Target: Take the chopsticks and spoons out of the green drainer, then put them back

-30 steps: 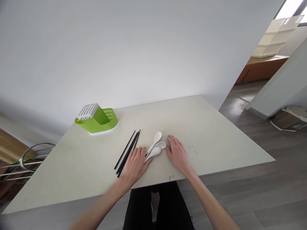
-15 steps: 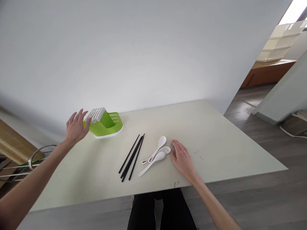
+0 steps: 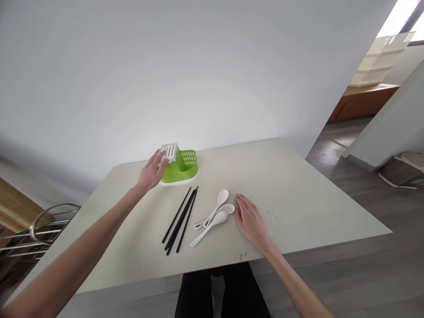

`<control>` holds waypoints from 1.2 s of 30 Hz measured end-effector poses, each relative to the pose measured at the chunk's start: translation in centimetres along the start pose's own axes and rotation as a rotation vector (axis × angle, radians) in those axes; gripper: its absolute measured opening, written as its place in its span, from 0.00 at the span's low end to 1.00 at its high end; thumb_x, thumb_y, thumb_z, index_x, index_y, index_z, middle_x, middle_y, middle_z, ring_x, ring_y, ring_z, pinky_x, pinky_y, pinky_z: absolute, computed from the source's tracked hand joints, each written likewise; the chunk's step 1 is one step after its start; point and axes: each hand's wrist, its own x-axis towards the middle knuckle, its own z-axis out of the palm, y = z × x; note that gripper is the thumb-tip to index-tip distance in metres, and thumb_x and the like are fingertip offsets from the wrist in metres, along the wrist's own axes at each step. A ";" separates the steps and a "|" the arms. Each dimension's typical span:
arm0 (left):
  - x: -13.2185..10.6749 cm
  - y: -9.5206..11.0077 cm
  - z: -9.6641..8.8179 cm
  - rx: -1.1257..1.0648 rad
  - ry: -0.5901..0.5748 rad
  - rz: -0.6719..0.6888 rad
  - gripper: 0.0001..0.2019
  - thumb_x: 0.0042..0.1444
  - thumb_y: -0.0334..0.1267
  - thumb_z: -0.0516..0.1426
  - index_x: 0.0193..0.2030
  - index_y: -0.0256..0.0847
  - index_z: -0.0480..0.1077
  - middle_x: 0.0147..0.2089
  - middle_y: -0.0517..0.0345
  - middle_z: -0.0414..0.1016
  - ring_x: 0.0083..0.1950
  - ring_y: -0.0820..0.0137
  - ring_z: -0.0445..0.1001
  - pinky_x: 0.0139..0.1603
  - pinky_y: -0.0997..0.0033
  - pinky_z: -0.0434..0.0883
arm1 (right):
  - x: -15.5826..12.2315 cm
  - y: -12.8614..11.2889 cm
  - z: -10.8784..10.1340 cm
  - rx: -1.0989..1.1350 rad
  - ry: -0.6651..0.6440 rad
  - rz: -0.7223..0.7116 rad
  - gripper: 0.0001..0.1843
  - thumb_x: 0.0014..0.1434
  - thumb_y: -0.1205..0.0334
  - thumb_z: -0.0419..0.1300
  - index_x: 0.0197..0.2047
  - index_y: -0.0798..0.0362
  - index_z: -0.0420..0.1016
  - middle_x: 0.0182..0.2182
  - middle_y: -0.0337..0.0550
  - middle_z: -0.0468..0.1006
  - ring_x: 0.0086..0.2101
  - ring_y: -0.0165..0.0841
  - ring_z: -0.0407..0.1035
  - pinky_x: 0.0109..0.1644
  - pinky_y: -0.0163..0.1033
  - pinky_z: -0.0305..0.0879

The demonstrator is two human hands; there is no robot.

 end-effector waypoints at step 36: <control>-22.5 -3.0 6.2 -0.162 0.017 -0.078 0.22 0.68 0.59 0.52 0.53 0.43 0.68 0.46 0.50 0.74 0.48 0.56 0.75 0.54 0.47 0.72 | 0.1 0.9 -0.1 0.238 -0.028 0.151 0.26 0.75 0.47 0.44 0.65 0.46 0.73 0.64 0.47 0.77 0.64 0.44 0.71 0.70 0.58 0.65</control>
